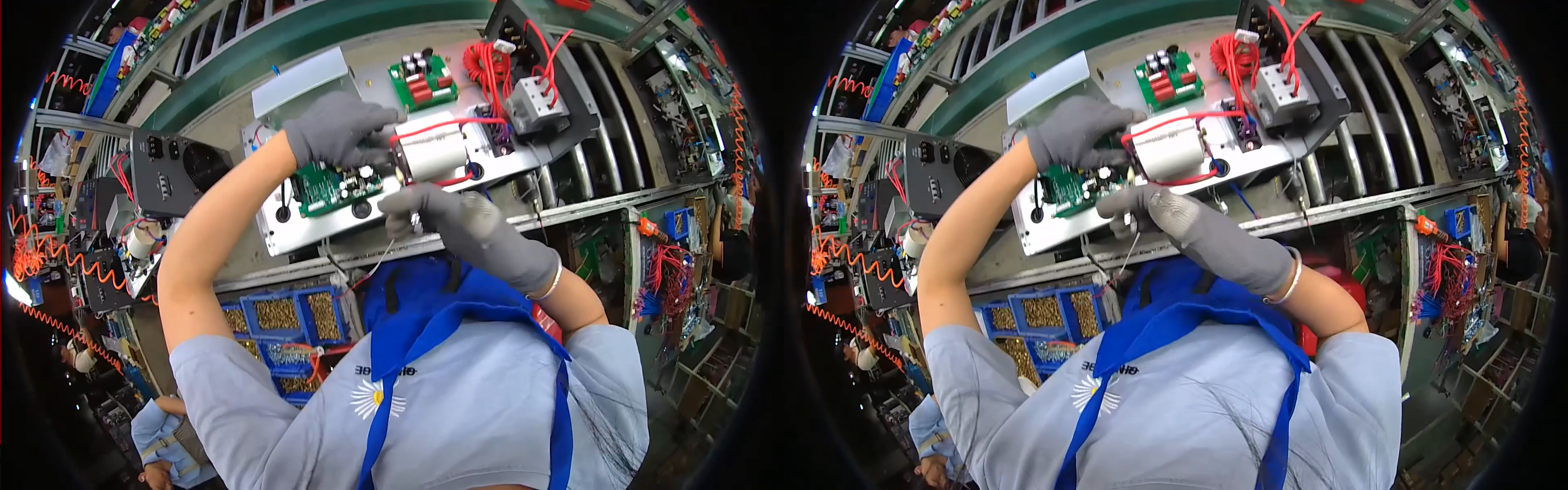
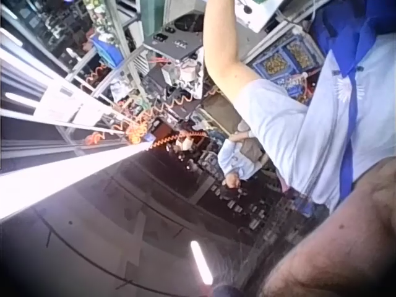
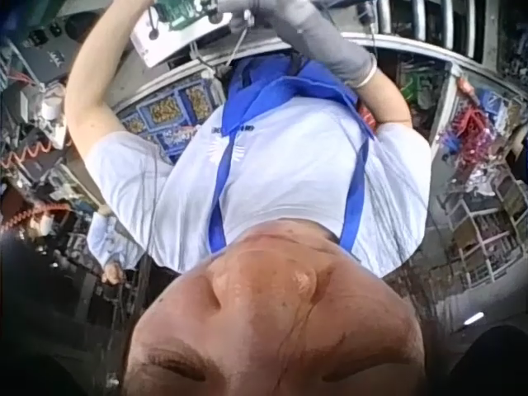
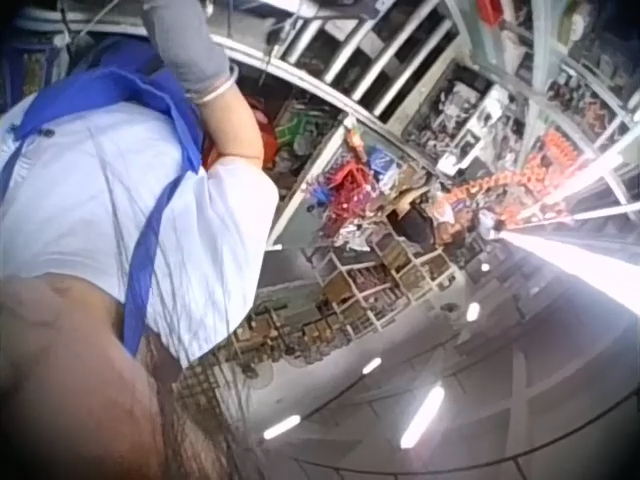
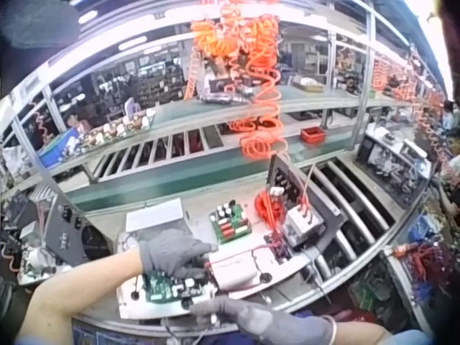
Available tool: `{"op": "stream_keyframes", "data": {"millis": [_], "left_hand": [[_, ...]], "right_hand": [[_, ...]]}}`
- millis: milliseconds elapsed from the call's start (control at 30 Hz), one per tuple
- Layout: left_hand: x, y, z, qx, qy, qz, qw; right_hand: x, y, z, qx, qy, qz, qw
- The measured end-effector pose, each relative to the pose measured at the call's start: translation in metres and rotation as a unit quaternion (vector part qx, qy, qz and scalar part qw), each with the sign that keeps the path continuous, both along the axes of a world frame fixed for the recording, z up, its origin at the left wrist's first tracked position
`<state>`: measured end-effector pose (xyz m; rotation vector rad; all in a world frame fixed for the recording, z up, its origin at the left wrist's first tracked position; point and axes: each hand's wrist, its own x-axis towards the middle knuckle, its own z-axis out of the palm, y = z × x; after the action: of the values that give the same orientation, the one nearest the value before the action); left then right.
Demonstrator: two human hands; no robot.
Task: The person assembles an electronic unit by wiring a PCB, capacitors, and transformers into an electronic housing, using a pneumatic screwdriver, wire strippers, and pliers.
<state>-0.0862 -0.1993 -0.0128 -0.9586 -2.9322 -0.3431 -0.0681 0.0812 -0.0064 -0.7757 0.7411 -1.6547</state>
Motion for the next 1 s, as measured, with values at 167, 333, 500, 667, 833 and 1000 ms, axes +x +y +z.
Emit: {"op": "stream_keyframes", "data": {"millis": [167,333,500,667,833,1000], "left_hand": [[-0.004,0.003,0.003,-0.007,-0.052,0.012,0.999],[0.004,0.011,0.011,-0.033,-0.053,0.008,0.998],[0.010,0.009,0.003,0.013,-0.034,0.003,0.999],[0.010,0.010,0.007,-0.023,-0.047,0.009,0.999],[0.011,0.002,-0.004,-0.003,-0.072,0.023,0.997],[0.001,0.002,0.002,0.002,-0.022,0.027,0.999]], "right_hand": [[0.004,0.003,-0.048,0.170,0.047,0.019,0.984],[0.010,0.003,-0.048,0.125,0.086,0.005,0.988],[0.015,0.006,-0.034,0.075,0.176,0.032,0.981],[0.018,0.009,-0.058,0.195,0.161,0.027,0.967],[0.007,0.003,-0.009,0.085,0.126,0.002,0.988],[0.010,0.005,-0.031,0.144,0.136,0.021,0.980]]}}
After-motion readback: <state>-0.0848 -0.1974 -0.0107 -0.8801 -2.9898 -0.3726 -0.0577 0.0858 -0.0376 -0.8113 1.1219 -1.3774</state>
